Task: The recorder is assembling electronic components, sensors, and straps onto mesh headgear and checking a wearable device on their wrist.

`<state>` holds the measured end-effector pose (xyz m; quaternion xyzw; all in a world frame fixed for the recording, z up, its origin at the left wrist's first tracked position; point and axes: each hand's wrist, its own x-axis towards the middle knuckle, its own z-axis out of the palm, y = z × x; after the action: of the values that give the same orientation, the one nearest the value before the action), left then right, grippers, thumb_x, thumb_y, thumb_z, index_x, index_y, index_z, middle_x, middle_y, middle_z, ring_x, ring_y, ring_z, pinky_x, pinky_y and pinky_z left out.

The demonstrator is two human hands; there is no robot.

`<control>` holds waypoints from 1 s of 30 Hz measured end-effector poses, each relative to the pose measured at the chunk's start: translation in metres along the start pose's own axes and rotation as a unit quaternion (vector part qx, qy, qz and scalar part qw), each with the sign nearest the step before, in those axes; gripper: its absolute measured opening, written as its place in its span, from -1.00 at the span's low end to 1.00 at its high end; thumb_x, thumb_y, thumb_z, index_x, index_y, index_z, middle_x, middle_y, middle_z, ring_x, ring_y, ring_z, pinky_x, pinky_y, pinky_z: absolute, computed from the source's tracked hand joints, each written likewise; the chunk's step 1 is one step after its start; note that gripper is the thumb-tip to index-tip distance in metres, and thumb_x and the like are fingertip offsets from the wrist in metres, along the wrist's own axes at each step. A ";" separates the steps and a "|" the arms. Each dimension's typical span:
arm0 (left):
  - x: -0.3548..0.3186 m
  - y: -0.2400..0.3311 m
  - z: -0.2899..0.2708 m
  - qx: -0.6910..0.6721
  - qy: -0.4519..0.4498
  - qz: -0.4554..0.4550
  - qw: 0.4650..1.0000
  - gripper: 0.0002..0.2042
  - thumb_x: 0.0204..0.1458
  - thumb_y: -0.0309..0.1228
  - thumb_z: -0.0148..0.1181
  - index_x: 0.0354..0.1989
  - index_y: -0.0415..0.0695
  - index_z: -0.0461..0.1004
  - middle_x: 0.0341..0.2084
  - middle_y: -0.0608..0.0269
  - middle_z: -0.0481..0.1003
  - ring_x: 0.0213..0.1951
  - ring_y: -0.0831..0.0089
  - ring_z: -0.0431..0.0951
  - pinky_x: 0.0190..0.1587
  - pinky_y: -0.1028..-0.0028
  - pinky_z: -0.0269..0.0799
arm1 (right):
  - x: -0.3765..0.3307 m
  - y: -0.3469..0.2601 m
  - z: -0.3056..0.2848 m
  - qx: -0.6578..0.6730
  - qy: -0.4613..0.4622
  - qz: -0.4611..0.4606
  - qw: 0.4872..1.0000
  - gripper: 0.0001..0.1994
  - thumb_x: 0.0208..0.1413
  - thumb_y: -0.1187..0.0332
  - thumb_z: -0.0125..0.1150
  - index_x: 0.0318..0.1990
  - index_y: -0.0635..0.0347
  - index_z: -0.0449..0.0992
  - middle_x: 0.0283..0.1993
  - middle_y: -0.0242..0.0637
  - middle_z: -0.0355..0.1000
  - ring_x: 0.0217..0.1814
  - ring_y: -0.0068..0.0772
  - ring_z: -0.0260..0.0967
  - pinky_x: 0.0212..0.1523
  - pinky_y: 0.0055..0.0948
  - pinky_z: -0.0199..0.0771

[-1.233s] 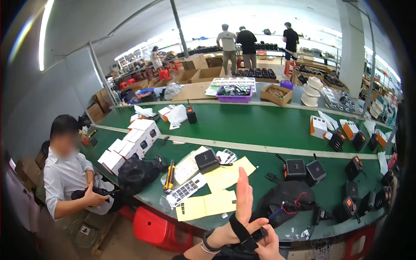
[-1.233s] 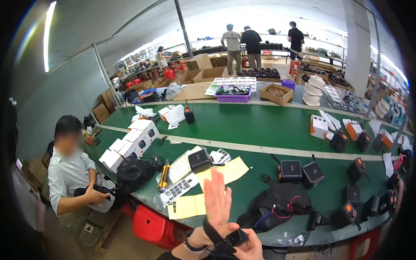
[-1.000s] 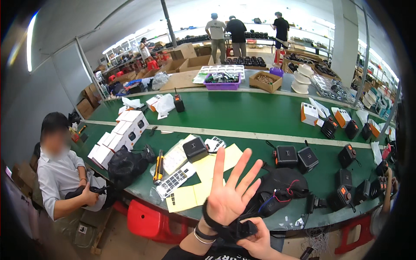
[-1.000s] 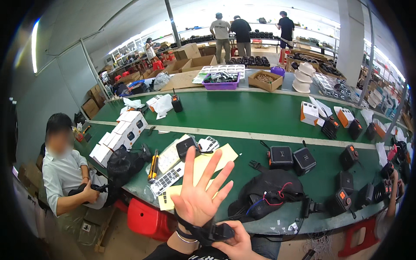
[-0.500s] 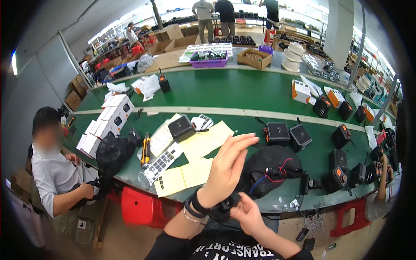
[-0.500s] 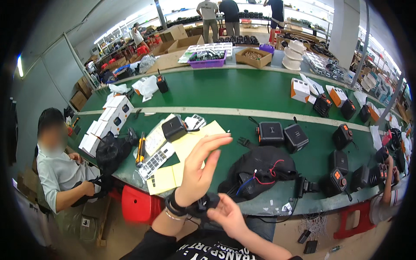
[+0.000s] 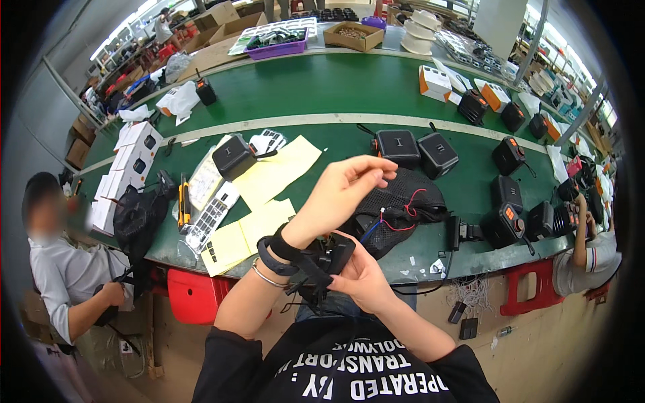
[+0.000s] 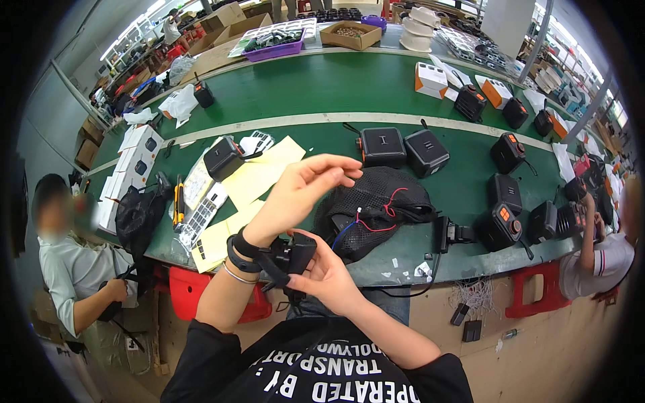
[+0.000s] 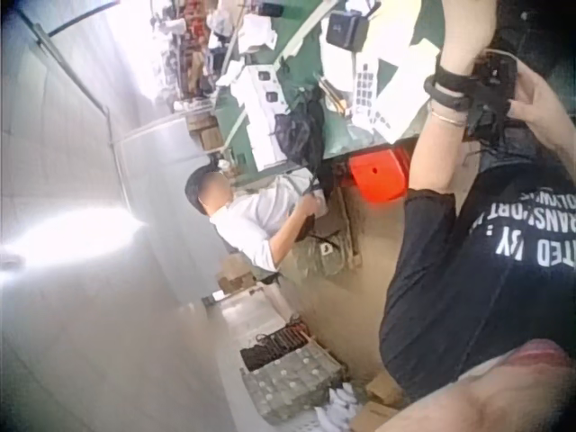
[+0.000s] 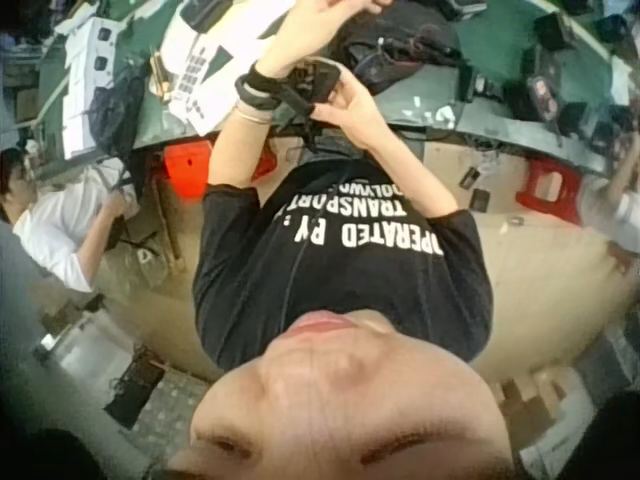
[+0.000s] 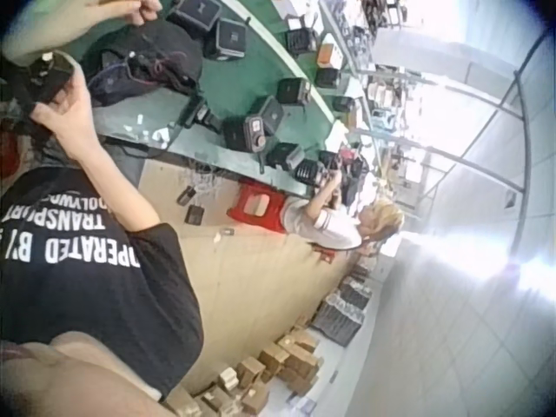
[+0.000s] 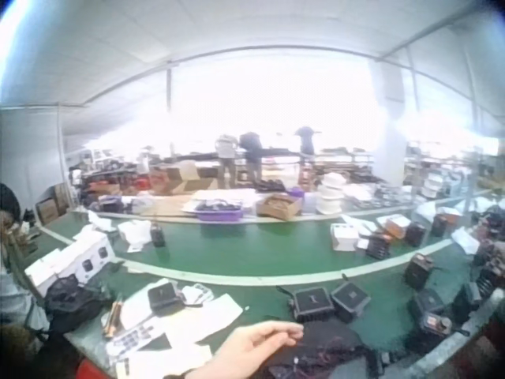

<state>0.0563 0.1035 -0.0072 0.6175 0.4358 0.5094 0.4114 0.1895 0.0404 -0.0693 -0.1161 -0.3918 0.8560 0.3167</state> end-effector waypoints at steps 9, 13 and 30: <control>0.007 0.005 -0.007 -0.206 0.041 -0.053 0.976 -0.73 0.17 -0.39 -0.05 -0.04 -0.26 0.41 -0.21 0.15 0.49 -0.20 0.49 0.48 -0.04 0.47 0.38 | 0.001 -0.020 0.010 -0.042 -0.003 -0.041 0.998 -0.28 -0.10 0.70 0.23 0.24 0.25 0.01 0.06 -0.26 0.20 0.12 -0.45 0.23 0.12 -0.40 0.30; 0.005 0.015 -0.007 -0.255 0.053 -0.017 0.965 -0.74 0.17 -0.41 -0.05 -0.04 -0.28 0.39 -0.22 0.15 0.48 -0.20 0.50 0.48 -0.05 0.47 0.38 | 0.000 -0.026 0.006 -0.028 -0.004 -0.017 0.999 -0.31 -0.09 0.70 0.21 0.22 0.25 0.03 0.07 -0.27 0.20 0.13 -0.46 0.22 0.10 -0.42 0.33; 0.008 -0.007 0.011 0.478 0.125 0.137 0.858 -0.88 -0.02 -0.52 0.08 -0.31 -0.20 0.48 -0.36 0.20 0.48 -0.25 0.22 0.44 -0.20 0.37 0.39 | -0.014 -0.019 0.007 -0.487 0.139 -0.372 0.778 -0.52 -0.26 0.49 0.27 -0.07 0.26 0.34 0.05 -0.12 0.23 0.11 -0.10 0.16 0.20 -0.16 0.03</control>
<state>0.0667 0.1120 -0.0131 0.7228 0.5846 0.3624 -0.0668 0.2055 0.0365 -0.0509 -0.2178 -0.7212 0.3411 0.5622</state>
